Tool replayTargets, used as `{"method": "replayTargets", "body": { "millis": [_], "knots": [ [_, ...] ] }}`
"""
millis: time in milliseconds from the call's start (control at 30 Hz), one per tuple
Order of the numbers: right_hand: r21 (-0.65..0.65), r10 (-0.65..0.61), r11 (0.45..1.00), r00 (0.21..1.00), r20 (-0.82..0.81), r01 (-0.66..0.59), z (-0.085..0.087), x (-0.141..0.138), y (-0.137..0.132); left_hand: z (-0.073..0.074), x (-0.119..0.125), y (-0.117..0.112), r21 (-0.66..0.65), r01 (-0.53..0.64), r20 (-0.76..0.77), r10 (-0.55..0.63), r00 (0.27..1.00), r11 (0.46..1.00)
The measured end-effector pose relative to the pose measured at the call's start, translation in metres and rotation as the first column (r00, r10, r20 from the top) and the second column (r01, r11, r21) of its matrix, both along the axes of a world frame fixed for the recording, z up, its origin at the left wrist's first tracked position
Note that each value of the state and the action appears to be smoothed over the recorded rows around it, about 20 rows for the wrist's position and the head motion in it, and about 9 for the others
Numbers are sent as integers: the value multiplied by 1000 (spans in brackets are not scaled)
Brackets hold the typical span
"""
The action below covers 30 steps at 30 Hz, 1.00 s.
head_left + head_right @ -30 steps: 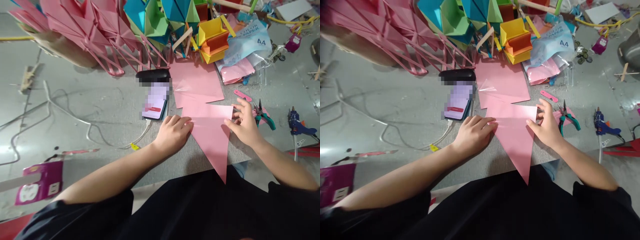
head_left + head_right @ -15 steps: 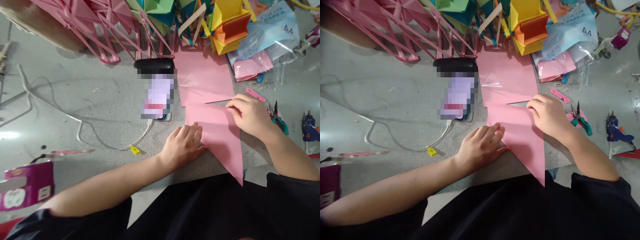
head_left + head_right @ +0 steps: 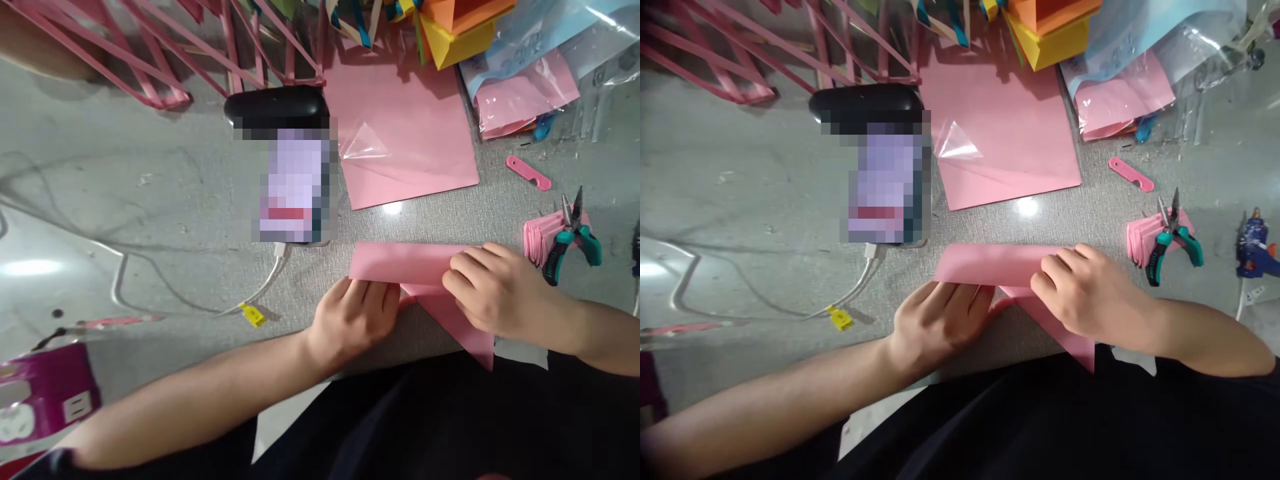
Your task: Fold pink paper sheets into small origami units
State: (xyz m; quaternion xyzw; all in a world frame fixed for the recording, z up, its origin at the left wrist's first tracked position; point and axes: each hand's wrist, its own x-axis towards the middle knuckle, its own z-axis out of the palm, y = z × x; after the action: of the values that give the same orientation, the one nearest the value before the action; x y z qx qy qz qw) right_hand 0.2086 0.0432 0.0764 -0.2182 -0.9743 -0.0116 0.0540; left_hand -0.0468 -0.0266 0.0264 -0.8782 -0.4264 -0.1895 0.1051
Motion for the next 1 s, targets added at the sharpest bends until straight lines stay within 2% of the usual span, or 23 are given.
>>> {"method": "replayTargets", "body": {
  "millis": [133, 200, 300, 400, 467, 533, 600, 633, 700, 767, 900, 1000],
  "knots": [
    [107, -82, 991, 996, 34, 78, -12, -12, -10, -2, 8, -17, -73, -2, -52, -2, 999, 997],
    [144, -88, 986, 996, 32, 83, -17, -15, -11, -6, 10, -20, -105, 119, -11, -120, 993, 987],
    [182, -67, 981, 998, 5, 65, -24, -14, -4, -8, 8, -17, -127, 359, 88, -350, 933, 925],
    [232, -55, 971, 998, -35, 62, -29, -11, 3, -3, 0, -12, -11, 483, 174, -474, 863, 876],
    [266, -28, 963, 998, -56, 41, -32, -10, 5, 1, -6, -12, 121, 444, 187, -459, 868, 888],
    [289, 14, 957, 998, -62, 5, -33, -10, 4, 0, -8, -11, 194, 235, 178, -270, 946, 953],
    [288, 36, 957, 998, -51, -20, -31, -11, 3, -6, -6, -8, 111, 0, 118, -13, 993, 994],
    [276, 43, 961, 998, -41, -30, -29, -12, 3, -10, -5, -6, 55, -30, 75, 26, 997, 998],
    [240, 53, 970, 998, -25, -46, -24, -12, 3, -19, -3, -1, 19, -35, 61, 33, 998, 999],
    [217, 54, 975, 998, -11, -51, -19, -13, 3, -23, -2, 2, 42, -7, 66, 4, 998, 999],
    [299, 61, 953, 998, -35, -48, -17, -15, -2, -19, -2, 4, 126, 57, 48, -64, 997, 990],
    [318, 43, 948, 995, -85, -13, -26, -17, -12, -17, 0, -1, 85, 84, 74, -90, 993, 993]
  ]
}}
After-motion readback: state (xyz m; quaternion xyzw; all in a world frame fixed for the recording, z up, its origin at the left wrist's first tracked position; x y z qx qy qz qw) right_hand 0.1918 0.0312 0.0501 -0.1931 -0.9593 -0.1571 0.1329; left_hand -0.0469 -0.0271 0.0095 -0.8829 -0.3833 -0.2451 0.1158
